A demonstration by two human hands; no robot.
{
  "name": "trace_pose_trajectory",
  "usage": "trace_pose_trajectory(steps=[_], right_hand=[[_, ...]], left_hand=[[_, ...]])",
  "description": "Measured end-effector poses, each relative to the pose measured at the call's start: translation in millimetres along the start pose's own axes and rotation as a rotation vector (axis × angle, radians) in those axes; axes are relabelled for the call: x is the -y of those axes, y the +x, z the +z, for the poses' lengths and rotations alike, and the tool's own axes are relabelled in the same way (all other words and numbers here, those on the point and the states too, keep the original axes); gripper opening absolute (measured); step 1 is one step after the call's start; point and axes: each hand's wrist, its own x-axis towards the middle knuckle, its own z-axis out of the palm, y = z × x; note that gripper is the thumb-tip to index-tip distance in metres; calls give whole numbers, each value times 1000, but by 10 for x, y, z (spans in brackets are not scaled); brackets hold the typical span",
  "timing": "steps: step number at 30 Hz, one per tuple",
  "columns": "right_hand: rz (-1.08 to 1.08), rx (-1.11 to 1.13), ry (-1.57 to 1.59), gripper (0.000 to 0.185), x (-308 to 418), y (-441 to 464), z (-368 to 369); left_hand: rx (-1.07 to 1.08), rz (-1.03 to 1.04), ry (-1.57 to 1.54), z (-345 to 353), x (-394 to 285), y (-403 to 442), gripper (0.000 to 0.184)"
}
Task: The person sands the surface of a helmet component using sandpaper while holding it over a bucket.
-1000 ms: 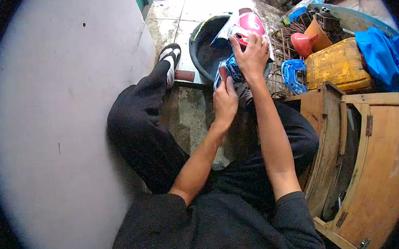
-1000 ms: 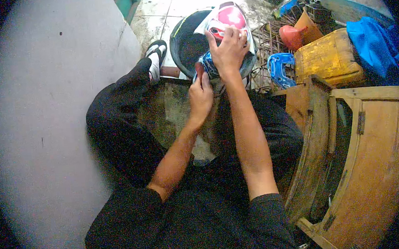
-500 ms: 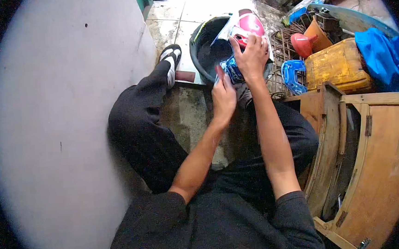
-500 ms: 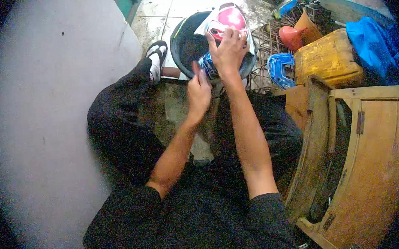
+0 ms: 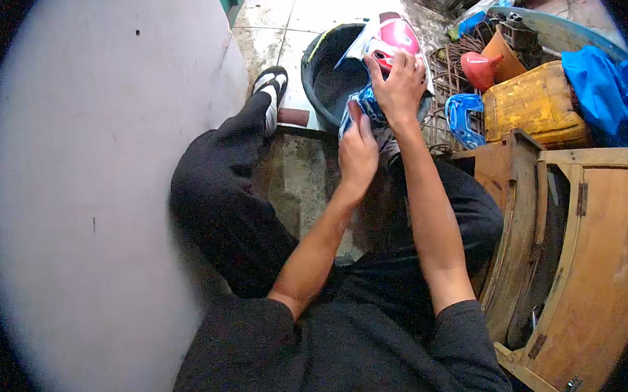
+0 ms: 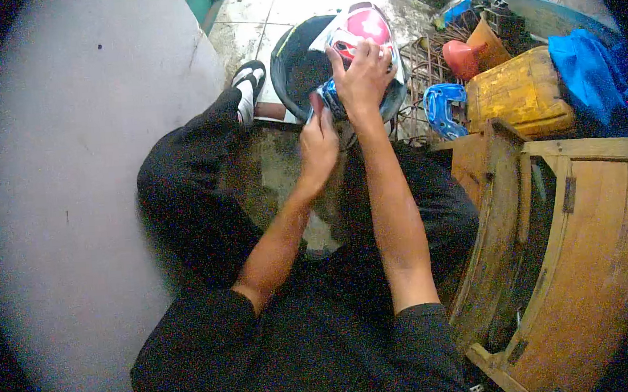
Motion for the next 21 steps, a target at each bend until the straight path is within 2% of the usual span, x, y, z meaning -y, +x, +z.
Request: trace_pose_trajectory(steps=[2,6,13,14,19,21], right_hand=[[-11,-35,7,73,-14,-14,5],[8,23,-31,73,11,6,-14],[-19,-15,-60,70,-3,-14,-4],[-10,0,-62,69,18,-7,-16],[-23,-35,-75,69,14,0,3],[-11,-24,-69,70,6,-20,3]], left_hand=[[-9,-56,-48,-52,-80,135,51],[-6,19,22,43,-17,-95,50],[29,-22,34,-69,-116,88,46],[-37,15,33,-9,-63,40,46],[-32,58,60,-6,5,-1,49],[10,-82,7,-82,-63,150,51]])
